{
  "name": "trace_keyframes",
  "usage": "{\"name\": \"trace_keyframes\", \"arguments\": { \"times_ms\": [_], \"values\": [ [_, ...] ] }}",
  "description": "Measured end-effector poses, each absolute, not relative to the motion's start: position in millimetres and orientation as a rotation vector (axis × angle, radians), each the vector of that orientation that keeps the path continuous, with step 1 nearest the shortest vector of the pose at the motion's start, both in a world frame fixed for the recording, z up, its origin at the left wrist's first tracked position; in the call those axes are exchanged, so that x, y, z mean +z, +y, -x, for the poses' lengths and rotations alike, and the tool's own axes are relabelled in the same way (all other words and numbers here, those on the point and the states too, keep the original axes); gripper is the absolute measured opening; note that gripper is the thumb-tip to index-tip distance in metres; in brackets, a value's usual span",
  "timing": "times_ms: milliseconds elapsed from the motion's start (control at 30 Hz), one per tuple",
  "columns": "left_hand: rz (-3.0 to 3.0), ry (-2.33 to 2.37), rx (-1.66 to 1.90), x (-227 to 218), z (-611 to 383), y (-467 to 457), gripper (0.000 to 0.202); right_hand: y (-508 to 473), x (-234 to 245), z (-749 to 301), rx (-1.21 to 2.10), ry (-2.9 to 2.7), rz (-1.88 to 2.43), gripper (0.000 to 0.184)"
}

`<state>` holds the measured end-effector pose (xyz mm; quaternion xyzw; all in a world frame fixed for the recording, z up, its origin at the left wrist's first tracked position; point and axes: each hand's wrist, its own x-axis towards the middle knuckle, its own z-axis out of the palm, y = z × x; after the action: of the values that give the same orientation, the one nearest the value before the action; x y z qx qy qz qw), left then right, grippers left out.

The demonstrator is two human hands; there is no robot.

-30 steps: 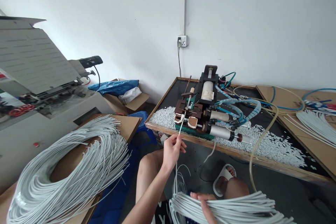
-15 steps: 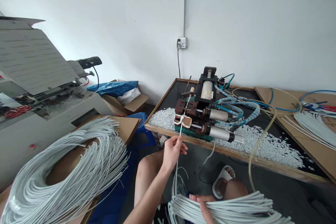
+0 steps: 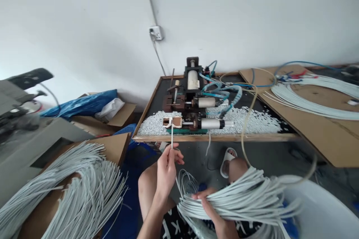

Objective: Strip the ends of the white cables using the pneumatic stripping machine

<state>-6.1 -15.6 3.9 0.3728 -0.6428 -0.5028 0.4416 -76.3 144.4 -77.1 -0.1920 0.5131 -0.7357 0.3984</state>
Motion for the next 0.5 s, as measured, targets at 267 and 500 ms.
{"name": "trace_keyframes", "arguments": {
  "times_ms": [267,500],
  "values": [
    [-0.527,-2.341,-1.098,12,-6,17,0.032,153,-63,74,-1.737,1.405,0.795,0.033],
    [-0.288,-2.711,-1.157,35,7,28,0.03,159,-44,81,-1.555,1.448,0.774,0.059]
  ]
}}
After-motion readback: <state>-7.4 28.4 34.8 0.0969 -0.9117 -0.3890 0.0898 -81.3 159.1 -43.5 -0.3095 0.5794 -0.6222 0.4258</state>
